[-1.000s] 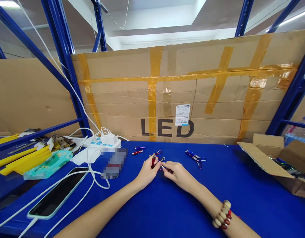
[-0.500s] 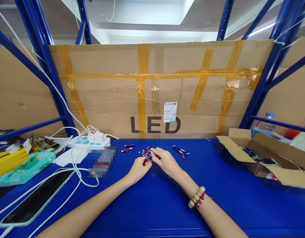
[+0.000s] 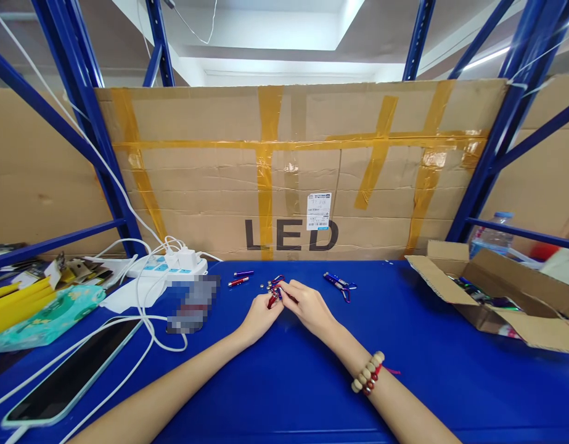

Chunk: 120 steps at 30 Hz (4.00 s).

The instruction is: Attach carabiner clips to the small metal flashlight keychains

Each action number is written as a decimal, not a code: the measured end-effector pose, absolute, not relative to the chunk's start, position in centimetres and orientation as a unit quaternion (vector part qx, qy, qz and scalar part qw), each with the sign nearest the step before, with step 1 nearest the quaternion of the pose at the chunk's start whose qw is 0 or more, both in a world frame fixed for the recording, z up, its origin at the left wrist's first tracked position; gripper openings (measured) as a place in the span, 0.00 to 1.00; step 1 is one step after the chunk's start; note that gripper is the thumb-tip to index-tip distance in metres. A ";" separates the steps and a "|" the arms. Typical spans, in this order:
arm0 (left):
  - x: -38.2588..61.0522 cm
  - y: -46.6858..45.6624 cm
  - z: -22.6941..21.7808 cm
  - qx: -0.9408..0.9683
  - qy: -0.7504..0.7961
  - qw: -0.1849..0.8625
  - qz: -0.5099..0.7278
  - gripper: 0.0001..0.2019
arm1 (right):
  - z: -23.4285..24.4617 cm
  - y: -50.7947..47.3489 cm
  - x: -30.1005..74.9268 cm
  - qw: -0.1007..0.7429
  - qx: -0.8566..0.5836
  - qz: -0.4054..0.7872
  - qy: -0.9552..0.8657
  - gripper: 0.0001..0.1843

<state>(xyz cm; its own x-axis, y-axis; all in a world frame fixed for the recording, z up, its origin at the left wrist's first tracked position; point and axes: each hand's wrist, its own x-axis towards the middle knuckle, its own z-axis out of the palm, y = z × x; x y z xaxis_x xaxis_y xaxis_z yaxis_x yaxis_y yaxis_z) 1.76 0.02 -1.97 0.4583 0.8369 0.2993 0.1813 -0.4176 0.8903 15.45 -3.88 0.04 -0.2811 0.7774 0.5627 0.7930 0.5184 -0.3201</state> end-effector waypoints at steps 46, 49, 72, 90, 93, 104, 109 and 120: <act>0.8 -0.4 -1.4 0.734 0.450 0.284 0.422 0.08 | 1.2 -3.9 22.3 0.226 -0.827 -0.007 -0.515 0.09; 0.8 -0.2 -1.8 0.741 0.448 0.286 0.411 0.08 | 1.1 -3.8 22.2 0.201 -0.838 -0.003 -0.508 0.07; -0.5 0.9 -1.5 0.812 0.534 0.125 0.201 0.22 | 1.0 -3.9 21.8 0.149 -0.857 -0.027 -0.492 0.11; -0.2 0.7 -2.4 0.827 0.521 0.093 0.189 0.23 | 1.1 -3.7 21.4 0.270 -0.782 0.002 -0.561 0.10; -0.1 0.6 -2.3 0.828 0.523 0.089 0.183 0.23 | 1.0 -3.7 21.5 0.270 -0.782 0.004 -0.562 0.10; -0.1 0.3 -1.7 0.841 0.498 0.084 0.194 0.21 | 1.1 -3.9 21.2 0.248 -0.786 0.012 -0.566 0.10; 0.0 0.2 -1.4 0.845 0.490 0.116 0.180 0.23 | 1.2 -3.9 21.0 0.239 -0.787 0.017 -0.569 0.10; -1.7 2.9 -1.2 0.779 0.601 0.029 0.175 0.27 | 0.7 -3.7 21.3 0.234 -0.791 0.018 -0.565 0.10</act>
<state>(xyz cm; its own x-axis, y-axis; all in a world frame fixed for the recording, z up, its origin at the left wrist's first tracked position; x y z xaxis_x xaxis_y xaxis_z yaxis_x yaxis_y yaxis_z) -1.71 2.91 -1.21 0.2168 0.9467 0.2381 0.9265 -0.2764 0.2553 21.29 -3.73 0.74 0.3604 0.9022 0.2369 0.8858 -0.2515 -0.3899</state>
